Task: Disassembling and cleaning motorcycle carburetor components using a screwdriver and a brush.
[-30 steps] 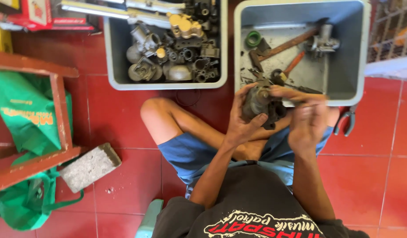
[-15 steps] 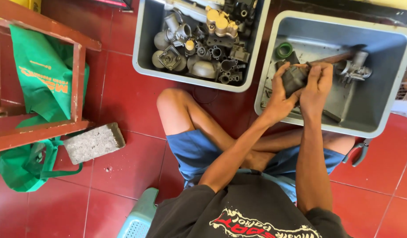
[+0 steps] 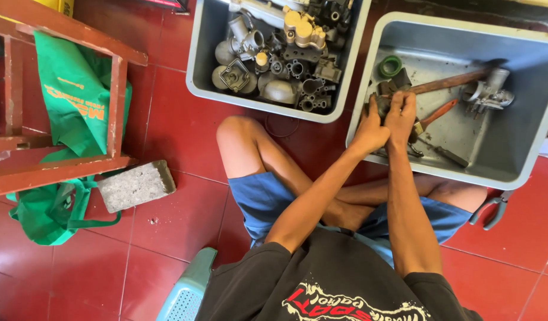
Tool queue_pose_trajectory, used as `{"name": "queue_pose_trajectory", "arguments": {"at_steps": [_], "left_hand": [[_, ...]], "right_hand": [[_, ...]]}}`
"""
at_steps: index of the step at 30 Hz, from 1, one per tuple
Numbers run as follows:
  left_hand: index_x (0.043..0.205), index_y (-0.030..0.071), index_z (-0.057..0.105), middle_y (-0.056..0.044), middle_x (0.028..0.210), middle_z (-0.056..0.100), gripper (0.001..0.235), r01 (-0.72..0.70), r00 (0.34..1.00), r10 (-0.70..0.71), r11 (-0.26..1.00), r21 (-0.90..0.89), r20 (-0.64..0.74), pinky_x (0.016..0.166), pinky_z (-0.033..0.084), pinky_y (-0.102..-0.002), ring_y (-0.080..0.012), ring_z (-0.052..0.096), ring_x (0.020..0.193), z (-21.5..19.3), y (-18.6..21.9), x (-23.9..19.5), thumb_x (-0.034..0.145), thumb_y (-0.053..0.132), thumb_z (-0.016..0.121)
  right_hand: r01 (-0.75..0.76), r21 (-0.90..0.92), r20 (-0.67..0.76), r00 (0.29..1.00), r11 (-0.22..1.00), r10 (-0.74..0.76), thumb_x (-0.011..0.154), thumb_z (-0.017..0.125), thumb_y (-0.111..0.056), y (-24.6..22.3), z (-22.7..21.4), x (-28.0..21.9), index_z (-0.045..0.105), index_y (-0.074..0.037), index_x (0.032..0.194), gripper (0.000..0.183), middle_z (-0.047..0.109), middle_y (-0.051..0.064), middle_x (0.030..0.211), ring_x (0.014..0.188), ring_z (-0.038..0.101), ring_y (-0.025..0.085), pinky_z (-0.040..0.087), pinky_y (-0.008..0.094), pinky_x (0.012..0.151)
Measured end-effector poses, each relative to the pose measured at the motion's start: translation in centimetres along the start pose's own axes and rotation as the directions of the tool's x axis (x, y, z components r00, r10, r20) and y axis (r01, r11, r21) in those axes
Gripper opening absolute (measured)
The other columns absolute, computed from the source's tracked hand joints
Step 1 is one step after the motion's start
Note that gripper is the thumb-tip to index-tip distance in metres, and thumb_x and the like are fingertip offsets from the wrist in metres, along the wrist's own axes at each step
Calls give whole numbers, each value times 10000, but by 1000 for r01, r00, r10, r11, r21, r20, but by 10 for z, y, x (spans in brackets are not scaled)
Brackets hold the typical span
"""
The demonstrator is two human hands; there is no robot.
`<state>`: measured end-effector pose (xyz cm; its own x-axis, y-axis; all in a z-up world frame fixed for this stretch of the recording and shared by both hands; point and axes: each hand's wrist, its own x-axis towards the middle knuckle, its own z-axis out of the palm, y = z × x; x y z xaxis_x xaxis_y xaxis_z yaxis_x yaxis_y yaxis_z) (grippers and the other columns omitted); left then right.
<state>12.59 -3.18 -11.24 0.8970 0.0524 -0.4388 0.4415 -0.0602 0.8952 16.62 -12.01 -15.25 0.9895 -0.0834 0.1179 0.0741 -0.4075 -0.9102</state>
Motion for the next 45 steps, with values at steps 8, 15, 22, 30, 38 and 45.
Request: {"name": "queue_pose_trajectory", "arguments": {"at_steps": [8,15,22,30,38,45], "left_hand": [[1616,-90,120,-440,1599,186,916,53,999,-55,969,-240,-1,1254,166,-554,-474,172,1539,7,0,-7,751,-79,420],[1548,1,367,-400,1658,-27,694,-149,989,142,880,-451,-51,1249,155,-566,-562,55,1533,-30,61,-78,920,50,659],[1296,-18,500,-196,1100,594,415,-229,416,479,878,421,-773,909,465,-442,-365,549,989,-218,21,-5,925,138,602],[1369,135,380,-139,910,728,568,243,662,353,734,634,-662,625,575,-523,-376,727,752,-268,-12,35,936,329,693],[1140,135,538,-94,780,746,304,-11,589,435,847,532,-681,614,528,-493,-348,709,659,-272,9,-4,886,148,705],[1259,115,524,-49,1185,557,452,-426,548,551,831,357,-629,751,571,-337,-209,582,1003,-289,-2,-9,884,93,776]], "right_hand": [[-61,-317,19,997,947,71,1125,559,-350,34,2,10,652,-136,1045,247,639,161,987,969,581,453,401,610,878],[160,-618,351,932,770,88,1104,560,-417,23,17,28,619,-62,958,388,632,215,810,825,667,526,468,624,800],[545,-487,361,837,682,-410,1019,570,-70,-23,25,-13,583,55,1038,128,659,273,862,767,589,447,494,514,711],[371,-377,414,887,849,-204,1080,527,-115,-26,12,-5,544,79,1068,194,605,337,945,787,553,479,470,548,740],[292,-349,314,932,890,-183,1142,449,-153,-53,4,-10,503,20,1067,196,632,236,859,696,586,393,468,502,678],[124,-333,0,991,935,-132,1159,449,-264,-3,-12,7,553,35,982,362,596,166,844,722,536,294,464,431,715]]}}
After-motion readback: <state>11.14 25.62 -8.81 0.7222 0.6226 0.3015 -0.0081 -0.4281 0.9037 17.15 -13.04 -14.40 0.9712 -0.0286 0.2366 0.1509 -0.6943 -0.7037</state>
